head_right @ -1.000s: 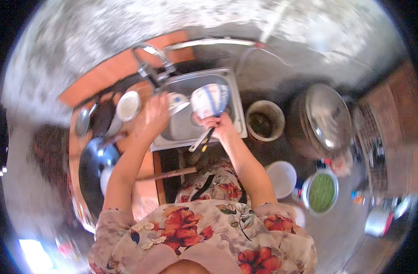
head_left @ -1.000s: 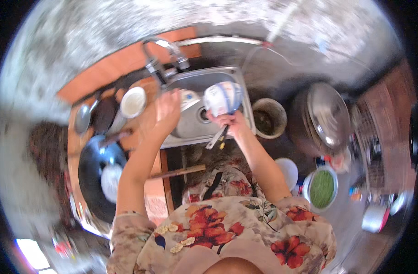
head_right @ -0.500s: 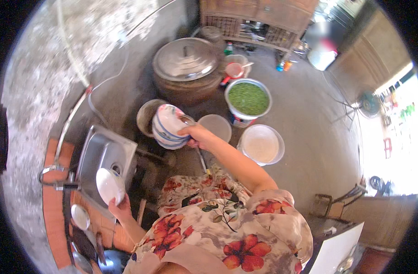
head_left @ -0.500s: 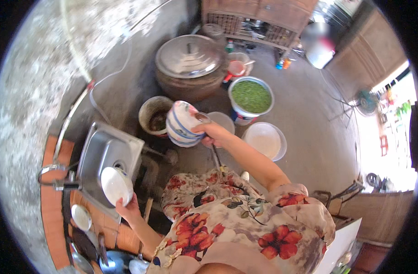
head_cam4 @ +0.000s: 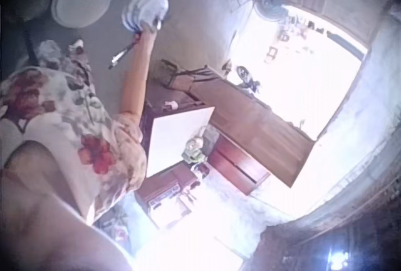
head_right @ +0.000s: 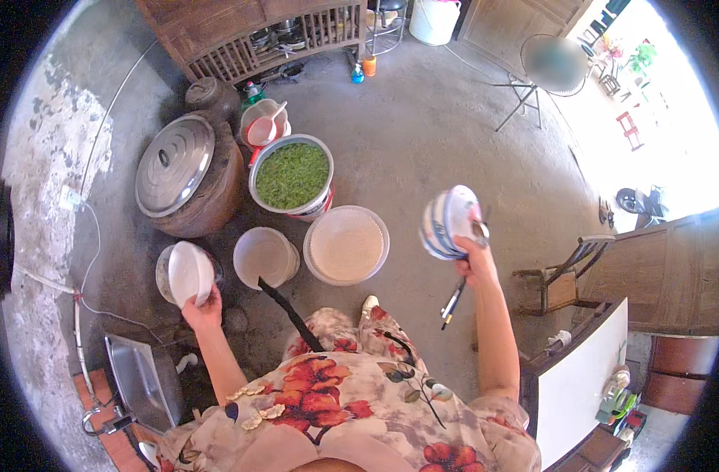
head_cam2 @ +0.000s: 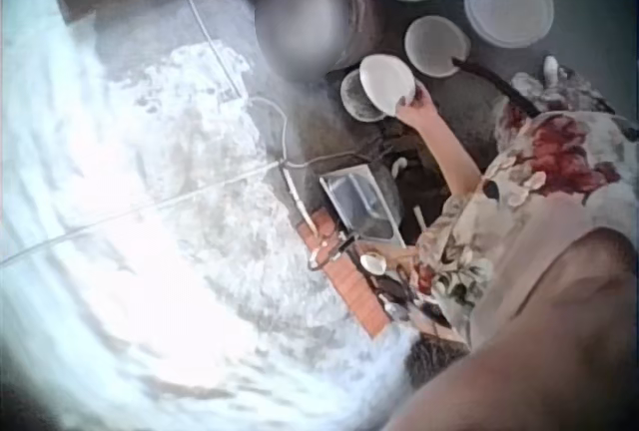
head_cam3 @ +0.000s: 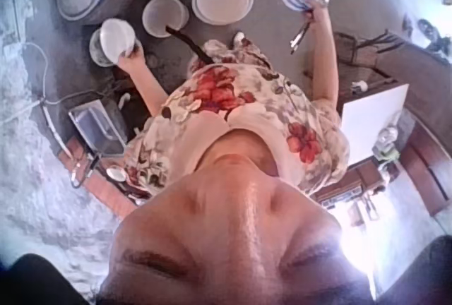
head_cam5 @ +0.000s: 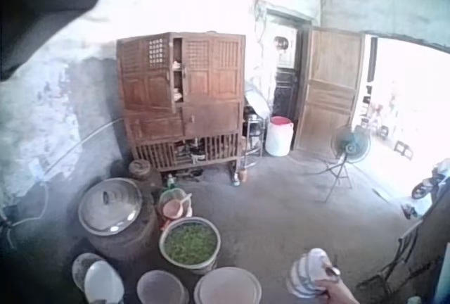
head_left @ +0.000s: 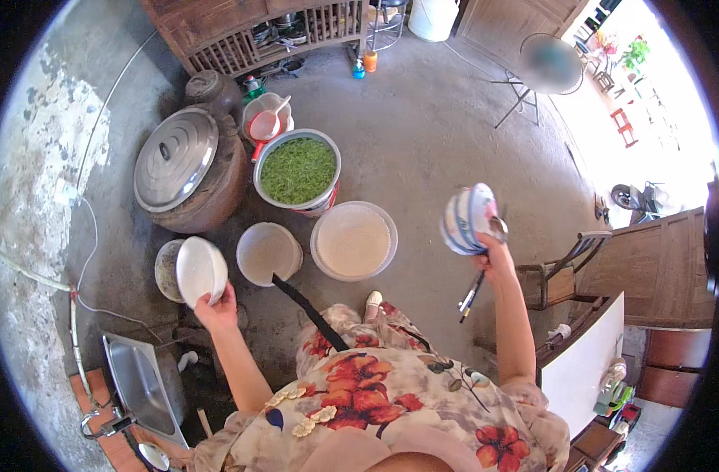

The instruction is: The person washes bowls and a small pot at a sink using a cloth, places them in a wooden cabinet, and then washes a large wok with a scrubber.

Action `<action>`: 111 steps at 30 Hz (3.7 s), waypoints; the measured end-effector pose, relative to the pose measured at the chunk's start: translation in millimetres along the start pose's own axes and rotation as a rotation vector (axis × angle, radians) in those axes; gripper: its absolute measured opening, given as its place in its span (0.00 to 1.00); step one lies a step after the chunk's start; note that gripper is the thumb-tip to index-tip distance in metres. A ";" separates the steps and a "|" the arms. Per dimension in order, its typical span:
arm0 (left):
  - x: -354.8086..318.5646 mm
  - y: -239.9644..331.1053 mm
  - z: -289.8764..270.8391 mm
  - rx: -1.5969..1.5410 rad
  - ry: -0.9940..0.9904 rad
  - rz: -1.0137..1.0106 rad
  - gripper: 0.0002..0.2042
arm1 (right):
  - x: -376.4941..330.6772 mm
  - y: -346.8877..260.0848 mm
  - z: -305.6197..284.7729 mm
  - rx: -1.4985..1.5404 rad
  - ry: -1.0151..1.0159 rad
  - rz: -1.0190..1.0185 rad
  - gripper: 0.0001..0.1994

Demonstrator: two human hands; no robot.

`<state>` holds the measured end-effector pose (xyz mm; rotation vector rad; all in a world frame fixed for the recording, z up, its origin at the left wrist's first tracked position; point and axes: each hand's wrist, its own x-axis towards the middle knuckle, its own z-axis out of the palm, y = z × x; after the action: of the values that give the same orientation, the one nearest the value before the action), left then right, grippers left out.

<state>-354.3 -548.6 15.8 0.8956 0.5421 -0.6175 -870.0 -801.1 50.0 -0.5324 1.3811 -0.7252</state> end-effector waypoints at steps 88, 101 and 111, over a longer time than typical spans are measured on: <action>687.1 172.5 1186.1 0.241 0.261 0.730 0.23 | 749.3 -642.7 957.6 -0.827 -1.234 0.085 0.26; 825.5 275.3 1204.1 1.072 0.559 0.839 0.21 | 717.1 -652.2 1035.1 -0.730 -1.153 -0.006 0.23; 817.1 284.5 1204.7 1.350 0.658 0.746 0.18 | 696.8 -655.2 1086.3 -0.602 -1.139 0.072 0.11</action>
<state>625.5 -1637.0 251.0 2.4761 0.2547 0.1264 131.8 -1836.5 188.3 -1.1326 0.4898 0.1349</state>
